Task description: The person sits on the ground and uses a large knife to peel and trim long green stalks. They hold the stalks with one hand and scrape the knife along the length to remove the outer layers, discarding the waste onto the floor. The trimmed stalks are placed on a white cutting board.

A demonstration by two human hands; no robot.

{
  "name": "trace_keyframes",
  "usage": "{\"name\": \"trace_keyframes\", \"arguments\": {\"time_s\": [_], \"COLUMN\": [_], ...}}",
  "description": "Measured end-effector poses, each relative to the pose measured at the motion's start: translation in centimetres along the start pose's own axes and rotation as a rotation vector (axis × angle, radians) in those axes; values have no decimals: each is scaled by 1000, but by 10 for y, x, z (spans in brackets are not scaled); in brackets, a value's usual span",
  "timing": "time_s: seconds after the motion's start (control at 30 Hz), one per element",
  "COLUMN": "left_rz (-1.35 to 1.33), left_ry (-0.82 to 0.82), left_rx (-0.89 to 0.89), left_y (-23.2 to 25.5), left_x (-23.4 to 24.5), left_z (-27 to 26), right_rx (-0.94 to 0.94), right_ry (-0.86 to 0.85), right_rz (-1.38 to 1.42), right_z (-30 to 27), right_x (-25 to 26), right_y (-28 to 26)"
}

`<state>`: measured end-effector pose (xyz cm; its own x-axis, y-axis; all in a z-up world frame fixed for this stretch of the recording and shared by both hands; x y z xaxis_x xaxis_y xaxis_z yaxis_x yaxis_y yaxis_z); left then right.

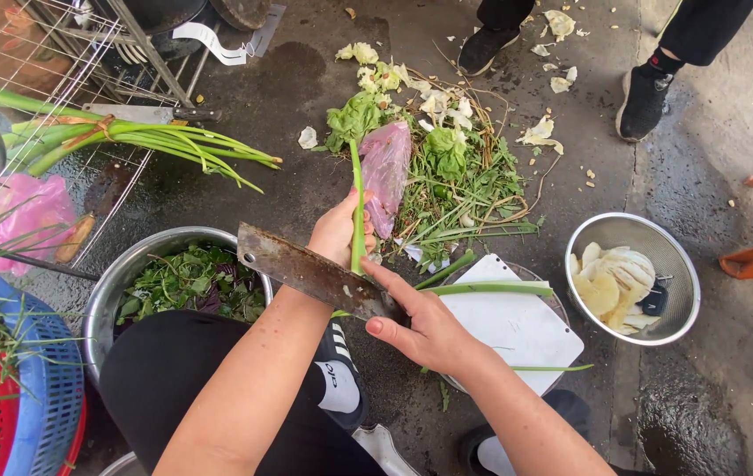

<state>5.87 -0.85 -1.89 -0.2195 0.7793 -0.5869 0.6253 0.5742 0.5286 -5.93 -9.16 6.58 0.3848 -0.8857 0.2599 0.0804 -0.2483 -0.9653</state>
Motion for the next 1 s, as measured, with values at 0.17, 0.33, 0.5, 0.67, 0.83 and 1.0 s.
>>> {"name": "trace_keyframes", "arguments": {"time_s": [0.17, 0.33, 0.5, 0.67, 0.83, 1.0], "left_rz": [0, 83, 105, 123, 185, 486], "left_ry": [-62, -177, -217, -219, -175, -56], "left_rx": [-20, -38, -17, -49, -69, -252], "left_y": [-6, -6, 5, -4, -10, -8], "left_x": [7, -6, -34, -14, -1, 22], "left_z": [17, 5, -39, 0, 15, 41], "right_rx": [-55, -115, 37, 197, 316, 397], "right_ry": [3, 14, 156, 302, 345, 366], "right_rz": [184, 369, 438, 377, 401, 427], "right_z": [-1, -1, 4, -4, -5, -3], "right_x": [-4, 0, 49, 103, 135, 149], "right_y": [3, 5, -16, -57, -95, -108]}}
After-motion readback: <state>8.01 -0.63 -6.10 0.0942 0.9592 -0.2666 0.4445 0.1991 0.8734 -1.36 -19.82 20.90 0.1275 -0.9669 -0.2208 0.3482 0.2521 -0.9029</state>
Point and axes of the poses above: each hand's wrist, its own z-axis towards the middle knuckle, its own x-axis out of the back of the hand, y = z × x, the point moved 8 cm from there along z, towards the middle knuckle, and after that the axes turned 4 degrees about -z, right-handed, at the moved point
